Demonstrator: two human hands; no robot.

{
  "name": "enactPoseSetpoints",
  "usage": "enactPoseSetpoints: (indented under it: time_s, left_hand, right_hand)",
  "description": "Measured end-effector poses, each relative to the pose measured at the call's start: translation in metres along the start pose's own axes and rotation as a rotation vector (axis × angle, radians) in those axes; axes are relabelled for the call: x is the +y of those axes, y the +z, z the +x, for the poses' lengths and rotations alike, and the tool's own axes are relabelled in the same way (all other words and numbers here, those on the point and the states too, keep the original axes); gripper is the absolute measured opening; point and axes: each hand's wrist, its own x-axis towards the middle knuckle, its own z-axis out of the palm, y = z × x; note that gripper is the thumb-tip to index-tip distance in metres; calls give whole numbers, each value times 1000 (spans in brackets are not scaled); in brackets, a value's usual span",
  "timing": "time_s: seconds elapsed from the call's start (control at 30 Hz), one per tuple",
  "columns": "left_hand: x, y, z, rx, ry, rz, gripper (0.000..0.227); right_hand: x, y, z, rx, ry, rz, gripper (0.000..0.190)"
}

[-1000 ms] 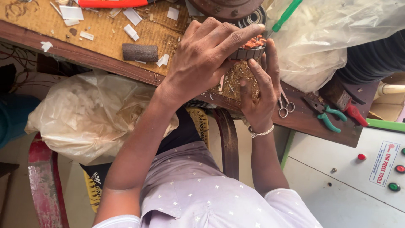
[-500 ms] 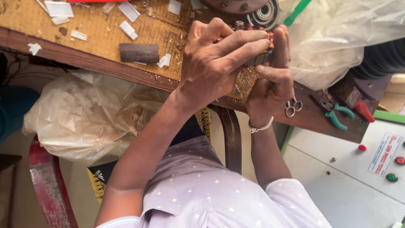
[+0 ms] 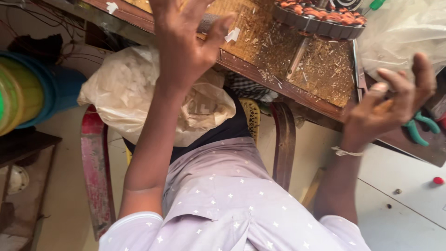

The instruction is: The person repeatedly cuts small white plastic pieces with scissors and inserts them into the slots of a cylindrical motor armature. They use a screwdriver to adjust the placement of the pieces within the slots. The process is repeated multiple times throughout the clip.

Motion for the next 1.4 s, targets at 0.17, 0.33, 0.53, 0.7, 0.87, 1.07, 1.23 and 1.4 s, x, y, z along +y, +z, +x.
enactPoseSetpoints:
  time_s: [0.17, 0.33, 0.53, 0.7, 0.87, 1.07, 1.23, 1.4]
  left_hand:
    - [-1, -12, -9, -256, 62, 59, 25]
    - [3, -3, 4, -306, 139, 107, 19]
    - [4, -3, 11, -337, 198, -33, 19]
    - [8, -7, 16, -333, 51, -371, 17]
    - [25, -14, 25, -243, -102, -584, 14]
    - [47, -24, 18, -389, -333, -833, 14]
    - [50, -16, 3, -153, -498, -1231, 11]
    - [55, -18, -11, 102, -675, -1373, 9]
  right_hand:
    - [8, -35, 5, -133, 256, -46, 30]
    - [9, -41, -2, -203, 349, 43, 27]
    - [8, -33, 0, -176, 292, 52, 24]
    - [8, -43, -2, -246, 247, -48, 24]
    - [5, -56, -14, -319, 207, -236, 18]
    - [7, -64, -40, -355, 362, -380, 24]
    - [-5, -69, -34, -389, 449, -335, 30]
    - [-32, -86, -25, -549, 637, -399, 47]
